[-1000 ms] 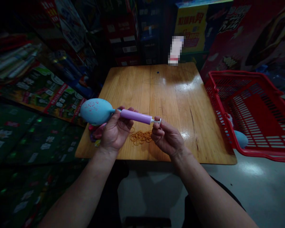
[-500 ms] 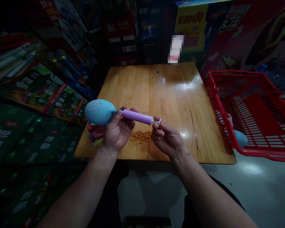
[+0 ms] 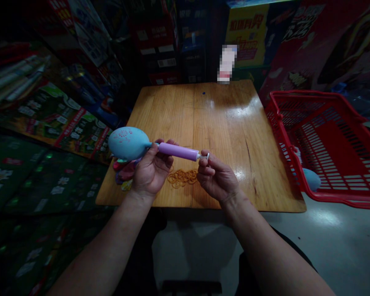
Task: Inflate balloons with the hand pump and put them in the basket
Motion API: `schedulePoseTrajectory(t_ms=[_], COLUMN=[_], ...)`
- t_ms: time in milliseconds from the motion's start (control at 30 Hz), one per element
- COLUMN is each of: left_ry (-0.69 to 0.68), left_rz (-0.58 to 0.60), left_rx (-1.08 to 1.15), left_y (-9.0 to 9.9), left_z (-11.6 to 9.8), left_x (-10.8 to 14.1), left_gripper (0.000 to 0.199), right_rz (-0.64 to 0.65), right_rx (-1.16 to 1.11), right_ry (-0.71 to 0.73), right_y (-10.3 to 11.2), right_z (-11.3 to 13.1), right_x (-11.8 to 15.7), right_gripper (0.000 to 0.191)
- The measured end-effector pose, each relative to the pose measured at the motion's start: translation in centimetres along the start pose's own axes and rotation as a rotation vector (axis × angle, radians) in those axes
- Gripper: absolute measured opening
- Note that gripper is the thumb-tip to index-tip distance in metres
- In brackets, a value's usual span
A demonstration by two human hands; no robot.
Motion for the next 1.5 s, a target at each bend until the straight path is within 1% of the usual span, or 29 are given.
schedulePoseTrajectory(t_ms=[167,267,367,500,667,867,933,1133,1500], left_ry=[-0.043,-0.051,-0.031,-0.029,-0.031,-0.049,-0.049,-0.042,-0.033], left_rz=[-0.014,-0.005,0.002,0.016,0.012,-0.007,-0.003,0.005,0.014], left_rx=[-0.007,-0.003,-0.019,-0.030,-0.011,-0.040,-0.048,-0.044,-0.055], left_y=[0.5,0.8,0.9,0.7,0.5,0.3,0.2,0.2,-0.1], left_z=[-1.2,-1.8,-1.8,-1.4,-1.1,-1.0,-0.8,-0.5,0.0], left_x=[-0.3,-0.5,-0.4,-0.2,-0.2,0.0,0.1,0.1,0.4], left_gripper=[0.016,0.016,0.019,0.021,0.018,0.021,0.021,0.020,0.020], right_rz=[-0.074,-0.091,-0.110,-0.117,-0.091,-0.064,-0.052,-0.071,0.001], right_rx=[0.076,0.116,0.162,0.156,0.080,0.088,0.079,0.040,-0.001], right_ry=[0.030,0.033,0.027,0.039,0.007,0.003,-0.001,-0.011,-0.016], right_y=[-0.1,-0.2,-0.2,-0.1,-0.1,-0.1,-0.2,-0.2,-0.2], right_z=[1.4,1.5,1.1,0.8,0.5,0.2,0.2,0.0,-0.3], right_x=[0.2,0.3,0.2,0.1,0.2,0.1,0.1,0.1,-0.1], right_gripper=[0.014,0.016,0.016,0.017,0.013,0.008,0.008,0.008,0.009])
Point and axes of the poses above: each hand's wrist, its own x-axis away from the middle knuckle, its own y-axis out of the back of the hand, z = x × y, the point moved 3 cm from there along -x, towards the middle knuckle, and after that the axes turned 3 degrees about z, right-handed, at the moved point
